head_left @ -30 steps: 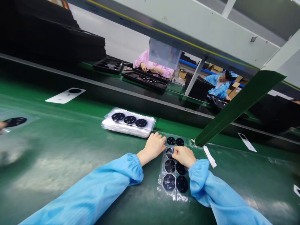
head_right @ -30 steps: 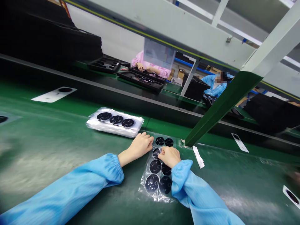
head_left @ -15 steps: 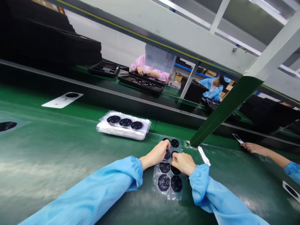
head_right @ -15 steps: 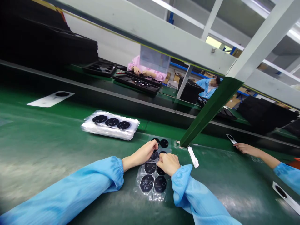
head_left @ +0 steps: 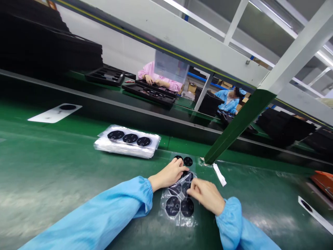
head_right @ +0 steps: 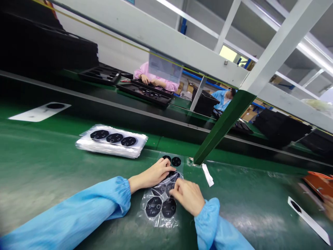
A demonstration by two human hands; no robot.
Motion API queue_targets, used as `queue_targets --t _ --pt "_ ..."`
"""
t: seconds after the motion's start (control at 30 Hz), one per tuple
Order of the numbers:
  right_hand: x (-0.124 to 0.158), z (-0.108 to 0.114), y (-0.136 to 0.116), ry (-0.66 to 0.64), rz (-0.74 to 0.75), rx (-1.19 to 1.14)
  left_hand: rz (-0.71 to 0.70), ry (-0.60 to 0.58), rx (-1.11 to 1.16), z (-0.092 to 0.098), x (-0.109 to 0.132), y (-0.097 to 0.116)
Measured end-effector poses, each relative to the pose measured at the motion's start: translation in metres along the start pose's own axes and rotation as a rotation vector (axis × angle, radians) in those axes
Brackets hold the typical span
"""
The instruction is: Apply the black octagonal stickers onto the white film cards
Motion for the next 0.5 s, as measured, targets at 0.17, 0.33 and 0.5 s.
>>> queue_targets --t 0.17,0.33,0.5 --pt "-0.022 0.006 0.018 0.169 0.175 0.084 -0.004 -0.018 -0.011 -0.002 -0.002 -0.003" --pt "-0.028 -0.003 0.018 0.191 0.403 0.142 0.003 -0.035 -0.026 -0.007 -0.004 -0.010" --pt "-0.001 0.002 0.014 0.195 0.438 0.166 0.021 -0.036 -0.047 -0.008 -0.007 -0.011"
Point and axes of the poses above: each hand's wrist, its own x-axis away from the middle knuckle, its own z-axis out of the back of the hand, y = z × x, the point moved 6 cm from there along -x, towards the middle knuckle, and after that the axes turned 2 degrees about x, right-handed, at the moved point
